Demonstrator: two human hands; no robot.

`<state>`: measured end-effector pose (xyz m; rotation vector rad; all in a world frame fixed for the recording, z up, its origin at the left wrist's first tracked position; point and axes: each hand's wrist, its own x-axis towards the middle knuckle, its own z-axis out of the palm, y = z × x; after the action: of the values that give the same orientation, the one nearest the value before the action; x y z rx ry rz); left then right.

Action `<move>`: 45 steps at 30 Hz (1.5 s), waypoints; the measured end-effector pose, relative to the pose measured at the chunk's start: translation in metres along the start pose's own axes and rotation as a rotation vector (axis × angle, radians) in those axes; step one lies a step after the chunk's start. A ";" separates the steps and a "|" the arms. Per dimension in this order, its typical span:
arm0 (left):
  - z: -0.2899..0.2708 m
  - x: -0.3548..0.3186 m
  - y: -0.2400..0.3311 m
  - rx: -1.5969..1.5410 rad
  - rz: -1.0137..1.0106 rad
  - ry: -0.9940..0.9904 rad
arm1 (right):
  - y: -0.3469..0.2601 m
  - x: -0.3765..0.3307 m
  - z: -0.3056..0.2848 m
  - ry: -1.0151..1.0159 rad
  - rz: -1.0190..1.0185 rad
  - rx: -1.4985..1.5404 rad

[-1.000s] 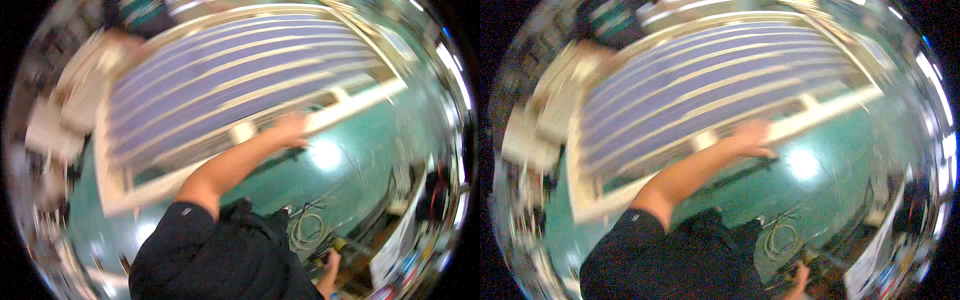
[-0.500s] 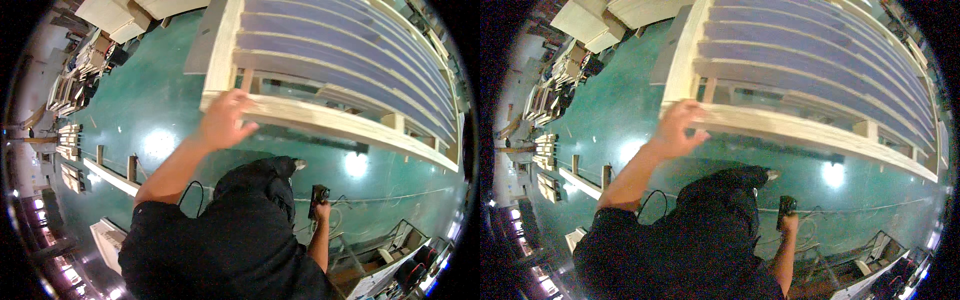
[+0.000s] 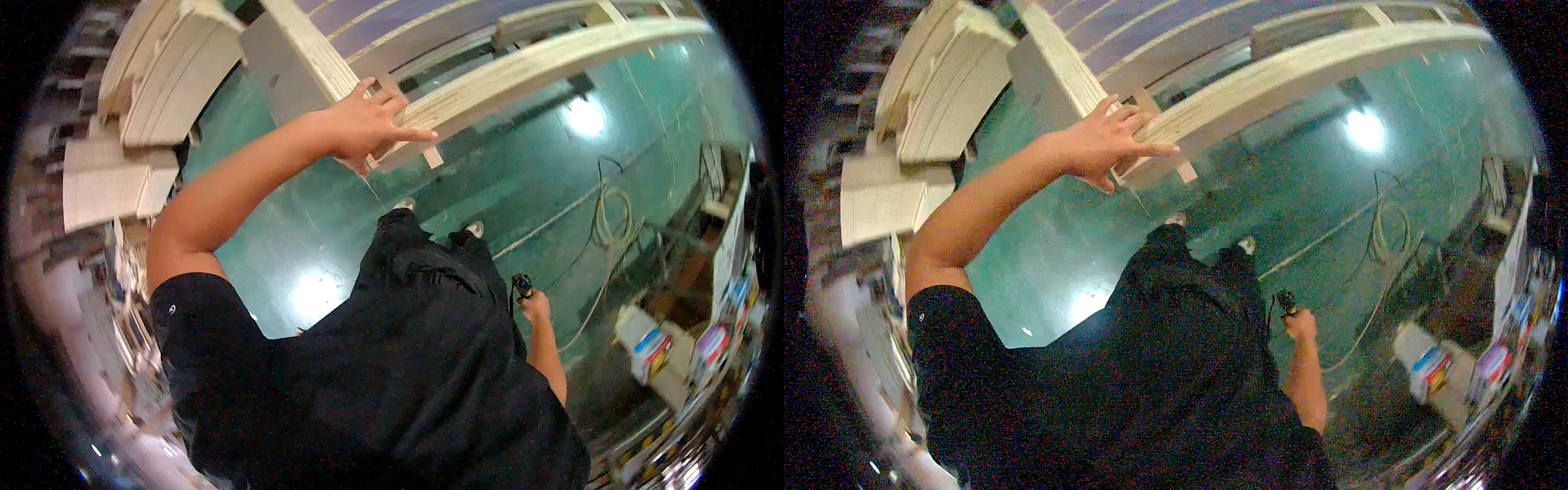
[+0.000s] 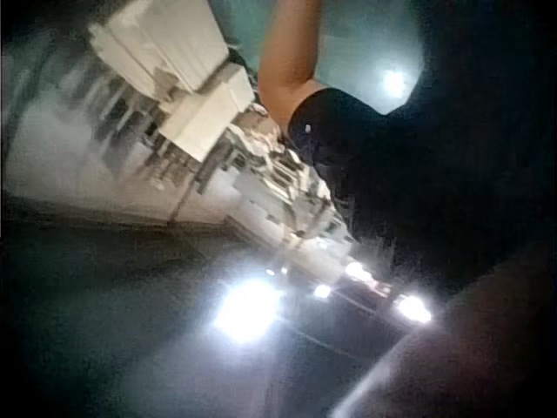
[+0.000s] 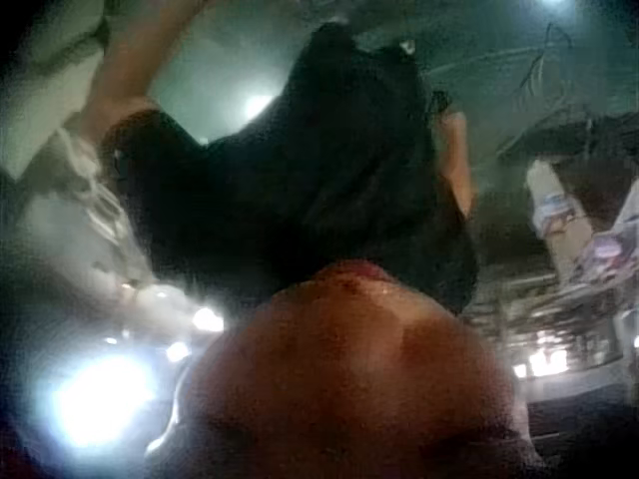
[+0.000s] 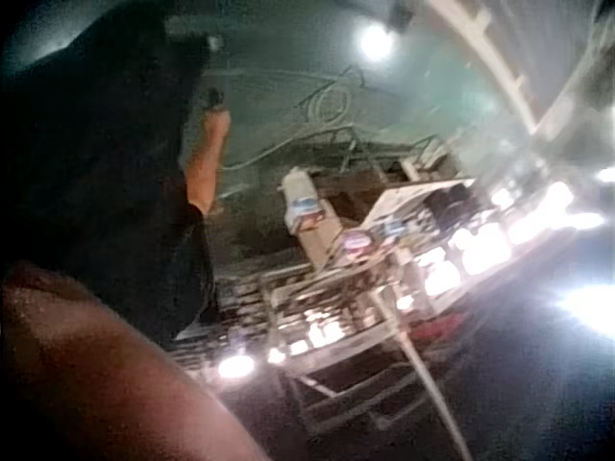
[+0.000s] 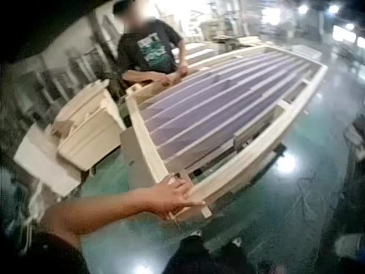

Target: The person uses a pneumatic nail gun to attach wooden slats to a large wooden frame structure. They repeatedly position the slats and drive nails into the joints to secure them. The person also handles a long wooden beam and a coiled air hose during the process.

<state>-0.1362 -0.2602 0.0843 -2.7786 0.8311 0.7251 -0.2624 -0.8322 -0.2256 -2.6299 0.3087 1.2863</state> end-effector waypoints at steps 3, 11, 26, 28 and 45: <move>0.029 0.002 -0.010 0.099 0.088 0.071 | -0.023 -0.051 0.044 -0.016 0.086 0.056; 0.032 0.001 -0.019 0.081 0.216 0.371 | -0.100 -0.152 0.175 -0.022 0.166 0.229; 0.033 -0.019 -0.016 0.127 0.214 0.384 | -0.159 -0.218 0.329 0.239 0.204 0.966; 0.028 -0.025 -0.012 0.148 0.202 0.332 | -0.166 -0.231 0.331 0.231 0.286 1.056; 0.043 -0.030 -0.005 0.124 0.180 0.345 | -0.151 -0.254 0.397 0.164 0.218 0.916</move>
<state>-0.1727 -0.2296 0.0613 -2.7796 1.1548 0.2047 -0.6725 -0.5566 -0.2499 -1.9235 0.9637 0.7005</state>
